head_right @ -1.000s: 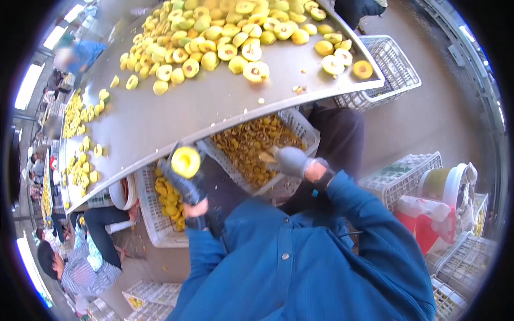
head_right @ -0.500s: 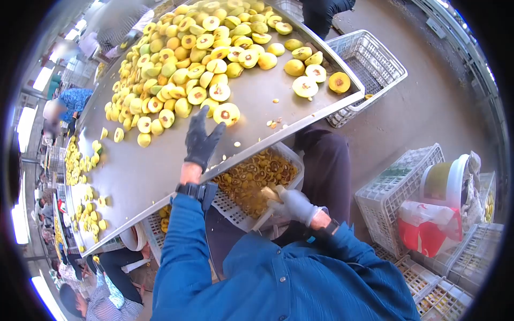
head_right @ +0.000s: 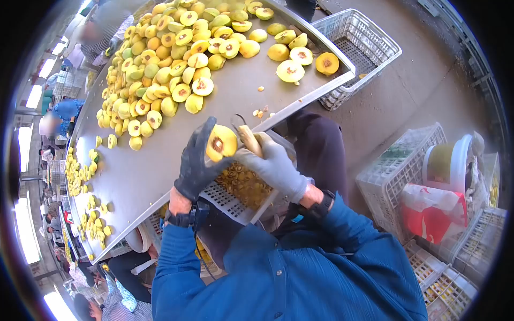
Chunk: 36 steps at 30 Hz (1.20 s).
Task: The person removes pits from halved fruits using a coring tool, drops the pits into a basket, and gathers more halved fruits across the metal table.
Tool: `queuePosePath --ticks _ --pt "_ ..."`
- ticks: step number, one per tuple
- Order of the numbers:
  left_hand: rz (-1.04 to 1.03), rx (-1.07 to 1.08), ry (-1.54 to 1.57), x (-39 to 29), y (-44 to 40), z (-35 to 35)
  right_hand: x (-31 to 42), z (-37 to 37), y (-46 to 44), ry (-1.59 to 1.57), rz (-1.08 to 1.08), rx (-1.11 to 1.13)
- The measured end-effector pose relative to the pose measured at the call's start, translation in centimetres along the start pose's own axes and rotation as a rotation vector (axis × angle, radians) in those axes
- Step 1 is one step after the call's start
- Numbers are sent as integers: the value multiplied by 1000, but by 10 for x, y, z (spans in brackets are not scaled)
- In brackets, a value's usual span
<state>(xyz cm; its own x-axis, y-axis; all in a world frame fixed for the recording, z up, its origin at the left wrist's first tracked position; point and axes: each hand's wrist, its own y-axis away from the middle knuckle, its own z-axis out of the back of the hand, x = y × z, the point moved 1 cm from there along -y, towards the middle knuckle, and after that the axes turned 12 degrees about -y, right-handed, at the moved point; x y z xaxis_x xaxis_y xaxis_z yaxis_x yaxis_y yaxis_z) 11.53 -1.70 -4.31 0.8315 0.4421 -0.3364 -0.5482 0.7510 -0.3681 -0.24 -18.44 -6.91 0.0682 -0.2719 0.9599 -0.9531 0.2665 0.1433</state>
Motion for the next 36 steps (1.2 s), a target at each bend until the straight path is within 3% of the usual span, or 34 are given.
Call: queuePosePath --ticks 4,8,10,14,18,20,23,25,28,31,34,36 --pt "-35 -53 15 -32 27 31 37 -35 28 -393 -209 68" --pt "101 -159 184 -46 47 38 31 -43 43 -413 -377 42" --pt "143 -193 140 -50 55 33 30 -50 51 -432 -384 13" --pt "242 -313 139 -43 74 10 15 -67 59 -436 -160 -20" --pt "555 -422 571 -43 66 0 -8 -55 33 -479 -292 -17" --pt "529 -455 498 -29 70 -4 -8 -43 12 -520 -379 -42" --pt "557 -428 351 -6 82 -3 9 -16 -26 -318 -469 -154" --pt "536 -375 194 18 88 -2 12 9 -63 -432 -517 -93" --pt "506 -249 96 45 74 4 24 40 -144 -394 -306 -213" --pt "472 -146 27 75 48 -2 60 42 -188 -743 -268 -176" --pt "416 -5 -201 124 7 -26 57 27 -153 -407 -232 14" --pt "319 -57 -307 148 -24 -44 29 19 -127 -241 -193 45"
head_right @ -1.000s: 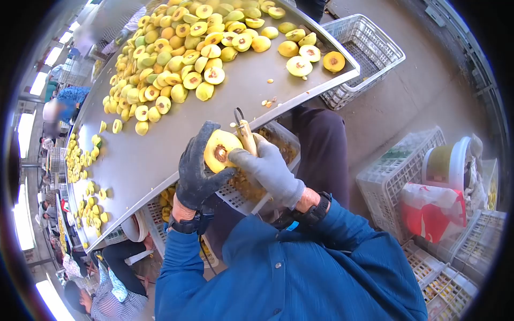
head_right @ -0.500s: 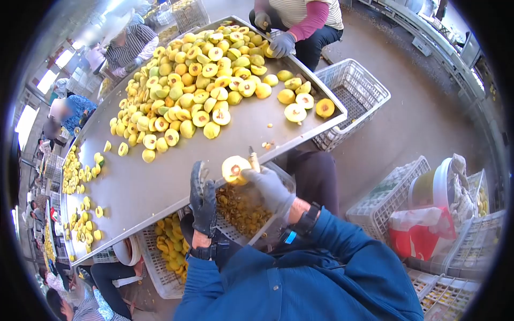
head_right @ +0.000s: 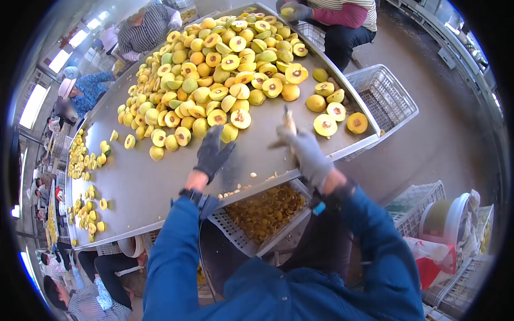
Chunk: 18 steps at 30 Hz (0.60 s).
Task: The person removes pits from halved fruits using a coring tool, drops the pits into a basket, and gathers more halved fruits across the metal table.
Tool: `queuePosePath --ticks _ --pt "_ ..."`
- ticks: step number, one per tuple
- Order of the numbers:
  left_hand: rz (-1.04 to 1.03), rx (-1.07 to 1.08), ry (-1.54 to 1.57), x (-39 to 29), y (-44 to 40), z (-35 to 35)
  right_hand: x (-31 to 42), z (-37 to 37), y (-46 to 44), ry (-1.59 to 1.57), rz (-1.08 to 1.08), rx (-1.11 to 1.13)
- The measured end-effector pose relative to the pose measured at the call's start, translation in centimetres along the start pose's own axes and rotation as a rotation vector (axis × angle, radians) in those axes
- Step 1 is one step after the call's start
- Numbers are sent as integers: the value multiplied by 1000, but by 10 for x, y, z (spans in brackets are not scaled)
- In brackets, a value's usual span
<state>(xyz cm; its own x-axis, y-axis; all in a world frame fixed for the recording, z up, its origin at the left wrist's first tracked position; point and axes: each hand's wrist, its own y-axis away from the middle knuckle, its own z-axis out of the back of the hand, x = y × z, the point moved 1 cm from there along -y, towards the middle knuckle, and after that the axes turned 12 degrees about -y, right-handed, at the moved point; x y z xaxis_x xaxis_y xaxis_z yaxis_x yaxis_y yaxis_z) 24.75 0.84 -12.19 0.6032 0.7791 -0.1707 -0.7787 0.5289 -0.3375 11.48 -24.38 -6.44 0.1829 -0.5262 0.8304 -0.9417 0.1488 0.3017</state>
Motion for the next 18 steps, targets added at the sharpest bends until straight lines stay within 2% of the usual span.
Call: queuePosePath --ticks 1,4,7,8,9,11,14,17,18 --pt "-51 -40 -46 0 -12 -10 -21 1 9 17 77 23" --pt "17 95 -344 -15 -30 -25 -44 0 51 130 -61 -28" --pt "-126 -115 -202 15 -18 -56 -36 -13 86 246 -117 -75" --pt "-41 19 79 15 -20 -40 -43 -13 92 240 -20 -65" --pt "84 65 253 8 -17 -15 -66 3 89 518 134 -24" --pt "611 235 1157 -13 4 33 -54 -10 101 937 466 53" --pt "525 166 1435 -45 45 85 -38 -43 119 864 444 96" --pt "501 67 1381 -73 87 109 -35 -70 140 855 627 141" --pt "554 69 1478 -73 100 107 -40 -74 146 869 650 167"
